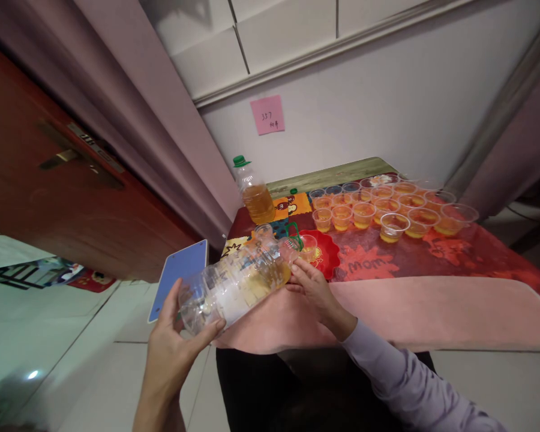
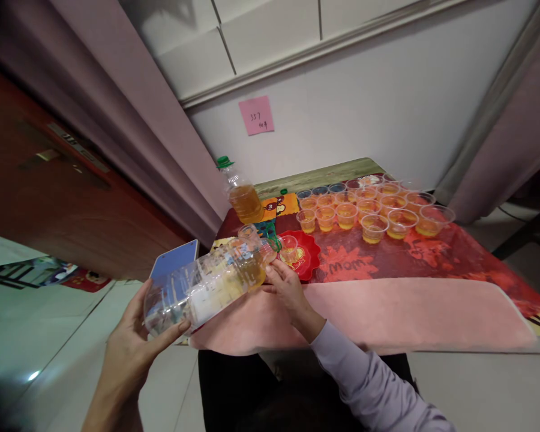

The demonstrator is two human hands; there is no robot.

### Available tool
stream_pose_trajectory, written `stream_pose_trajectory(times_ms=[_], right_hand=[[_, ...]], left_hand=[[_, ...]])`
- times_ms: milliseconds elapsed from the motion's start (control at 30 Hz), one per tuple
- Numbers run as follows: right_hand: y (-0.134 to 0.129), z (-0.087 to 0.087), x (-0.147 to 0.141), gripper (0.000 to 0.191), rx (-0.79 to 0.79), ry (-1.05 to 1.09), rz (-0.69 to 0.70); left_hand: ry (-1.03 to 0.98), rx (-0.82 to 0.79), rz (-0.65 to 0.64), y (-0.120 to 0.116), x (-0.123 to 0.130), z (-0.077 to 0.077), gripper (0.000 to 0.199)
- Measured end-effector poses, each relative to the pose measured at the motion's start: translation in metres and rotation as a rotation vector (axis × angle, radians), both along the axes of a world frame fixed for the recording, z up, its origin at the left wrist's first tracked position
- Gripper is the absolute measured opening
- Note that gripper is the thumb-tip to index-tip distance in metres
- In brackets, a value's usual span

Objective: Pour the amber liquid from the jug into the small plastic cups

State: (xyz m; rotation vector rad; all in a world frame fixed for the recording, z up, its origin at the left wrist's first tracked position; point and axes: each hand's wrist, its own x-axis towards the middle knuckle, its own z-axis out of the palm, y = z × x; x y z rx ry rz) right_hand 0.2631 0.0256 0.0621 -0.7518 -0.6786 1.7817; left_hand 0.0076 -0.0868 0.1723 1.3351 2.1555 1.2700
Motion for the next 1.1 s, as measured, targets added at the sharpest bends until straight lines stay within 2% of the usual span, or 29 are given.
stream_pose_trajectory(times_ms=[633,867,1100], right_hand=[[0.0023,-0.0034,-0.0004,0.050,0.020,-0.012,0.004],[0.0038,-0.0015,0.0010,0.057,-0.001,-0.038,0.024],[0.0048,-0.0052,0.0008,0.053,0.004,-0.040,0.027]], left_hand=[[-0.019,0.010,0.008,0.0021,-0.0020,-0.0001,0.132],[-0.006,0.014,0.006,0.0026,-0.0024,-0.0006,0.133],[0.004,-0.017,0.015,0.0023,-0.0024,0.0013,0.133]])
